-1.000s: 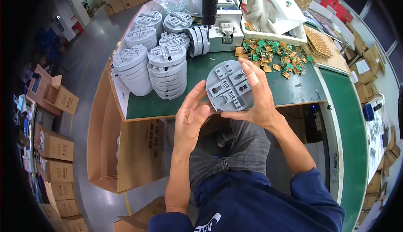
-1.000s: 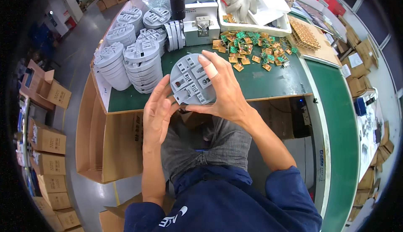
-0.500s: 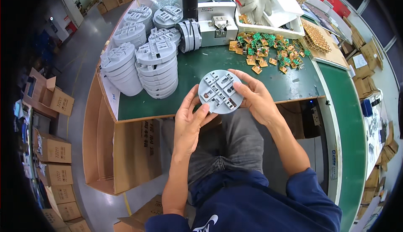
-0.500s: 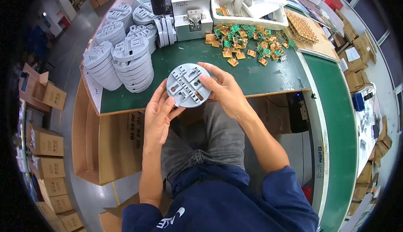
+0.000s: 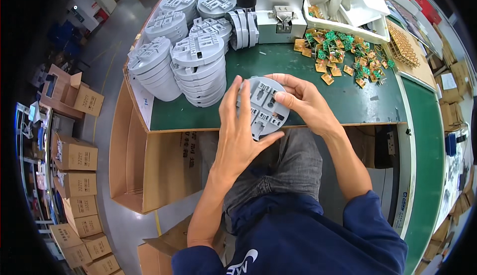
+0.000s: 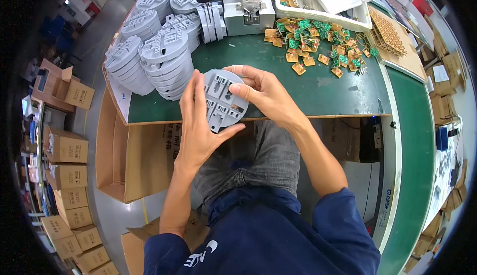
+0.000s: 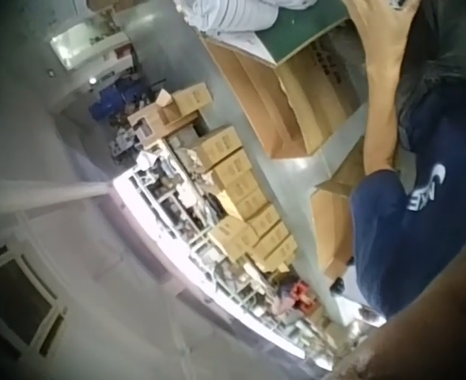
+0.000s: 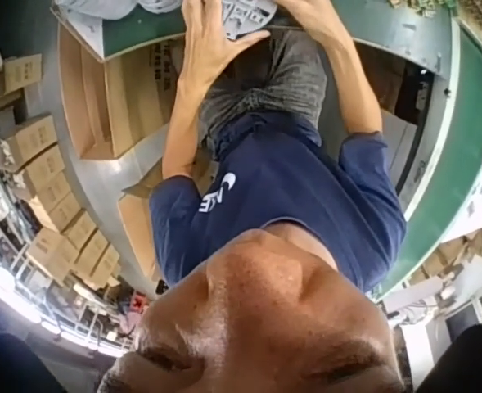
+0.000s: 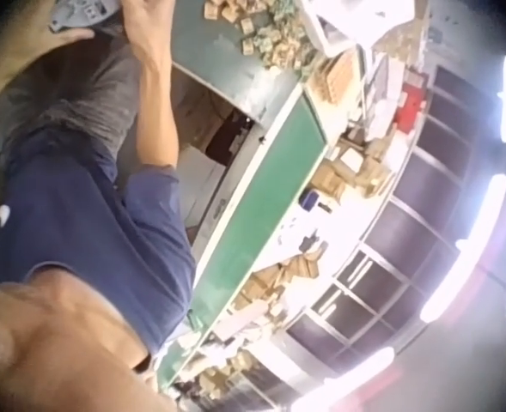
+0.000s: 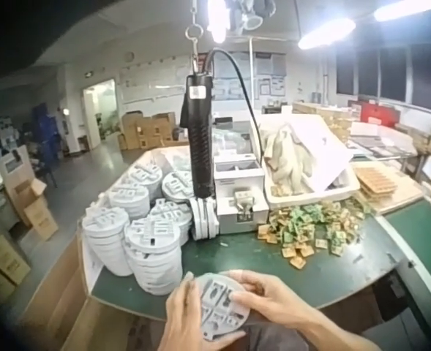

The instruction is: Assembling circular electronic components by inserting small pieces and using a press tool at a workbench.

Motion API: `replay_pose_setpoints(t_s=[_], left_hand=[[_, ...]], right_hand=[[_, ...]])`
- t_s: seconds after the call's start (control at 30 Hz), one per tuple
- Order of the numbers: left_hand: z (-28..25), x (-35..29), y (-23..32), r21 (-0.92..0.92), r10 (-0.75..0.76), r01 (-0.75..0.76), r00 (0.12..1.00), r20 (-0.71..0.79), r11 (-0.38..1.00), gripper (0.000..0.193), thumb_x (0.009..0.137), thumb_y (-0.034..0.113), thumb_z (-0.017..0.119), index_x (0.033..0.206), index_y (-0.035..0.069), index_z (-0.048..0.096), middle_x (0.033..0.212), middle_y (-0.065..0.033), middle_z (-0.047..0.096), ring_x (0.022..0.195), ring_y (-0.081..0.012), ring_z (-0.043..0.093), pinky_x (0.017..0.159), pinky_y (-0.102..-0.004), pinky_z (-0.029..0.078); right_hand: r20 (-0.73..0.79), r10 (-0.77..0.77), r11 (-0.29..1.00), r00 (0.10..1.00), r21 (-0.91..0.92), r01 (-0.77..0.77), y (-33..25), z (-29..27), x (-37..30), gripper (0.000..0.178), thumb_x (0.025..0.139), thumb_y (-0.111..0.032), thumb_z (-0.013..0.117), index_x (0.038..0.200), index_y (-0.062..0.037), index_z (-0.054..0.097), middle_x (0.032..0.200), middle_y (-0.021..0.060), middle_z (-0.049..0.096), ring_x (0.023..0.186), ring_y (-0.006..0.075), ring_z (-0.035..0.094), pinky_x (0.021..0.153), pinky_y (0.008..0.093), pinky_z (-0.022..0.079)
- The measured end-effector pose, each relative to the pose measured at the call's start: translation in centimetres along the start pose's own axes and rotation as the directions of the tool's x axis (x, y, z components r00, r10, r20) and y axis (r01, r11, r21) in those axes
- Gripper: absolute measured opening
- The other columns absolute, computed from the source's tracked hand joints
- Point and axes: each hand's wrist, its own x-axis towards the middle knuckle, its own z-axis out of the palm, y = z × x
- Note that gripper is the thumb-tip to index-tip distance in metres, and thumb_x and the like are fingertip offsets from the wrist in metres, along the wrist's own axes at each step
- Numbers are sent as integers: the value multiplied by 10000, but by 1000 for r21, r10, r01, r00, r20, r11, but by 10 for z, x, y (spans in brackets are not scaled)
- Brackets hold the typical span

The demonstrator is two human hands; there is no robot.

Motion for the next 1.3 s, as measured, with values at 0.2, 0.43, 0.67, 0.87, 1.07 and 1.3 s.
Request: replay_pose_setpoints(t_s=[0.2, 0.43, 0.67, 0.87, 1.07, 1.3], left_hand=[[0, 6, 2, -12, -30, 30, 999, -30, 999, 1163, 696, 394, 919, 1572, -16, 273, 1555, -261, 331, 1396, -431, 384, 1128, -510, 383], [-5, 9, 7, -102, -75, 73, 997, -18, 992, 1114, 707, 384, 915, 1555, -21, 317, 1479, -245, 454, 1348, -414, 459, 1118, -498, 386], [-12, 8, 9, -38, -83, 83, 997, 5, 996, 1107, 693, 393, 919, 1544, -18, 342, 1442, -220, 498, 1315, -407, 488, 1094, -495, 409], [-11, 7, 14, 58, -90, 89, 996, 24, 994, 1056, 719, 383, 904, 1535, -12, 363, 1441, -218, 500, 1318, -416, 486, 1107, -488, 406], [1, -1, 3, -365, -259, 265, 964, 67, 893, 905, 825, 289, 833, 1528, -35, 363, 1496, -258, 432, 1382, -431, 437, 1130, -476, 398], [19, 6, -26, -230, -185, 199, 979, 81, 953, 890, 867, 270, 806, 1556, -10, 318, 1542, -245, 395, 1398, -404, 434, 1151, -460, 382]], right_hand=[[-42, 157, 954, 987, 264, -141, 4, 4, 0, 500, 1017, -257, 664, 1382, 62, 542, 1185, 105, 690, 1011, 133, 691, 883, 284, 586], [-6, 220, 893, 976, 405, -198, 14, 2, 1, 489, 1034, -277, 634, 1346, 88, 543, 1157, 123, 691, 1005, 156, 710, 903, 306, 608], [3, 225, 878, 974, 432, -204, 17, 6, 0, 469, 1043, -285, 616, 1316, 92, 556, 1150, 120, 692, 1014, 160, 710, 920, 313, 606], [-154, 96, 991, 983, 104, -80, -3, 10, -11, 396, 995, -200, 678, 1292, 44, 582, 1209, 140, 694, 1015, 199, 720, 889, 332, 605], [-94, -538, 525, 838, -815, 246, -4, -1, -13, 329, 879, -104, 774, 1175, -42, 646, 1243, 112, 710, 1131, 310, 689, 963, 411, 565], [253, -431, 250, 866, -889, 384, 23, -26, -4, 348, 812, -69, 797, 1131, -83, 659, 1384, 115, 626, 1397, 364, 480, 1119, 468, 452]])
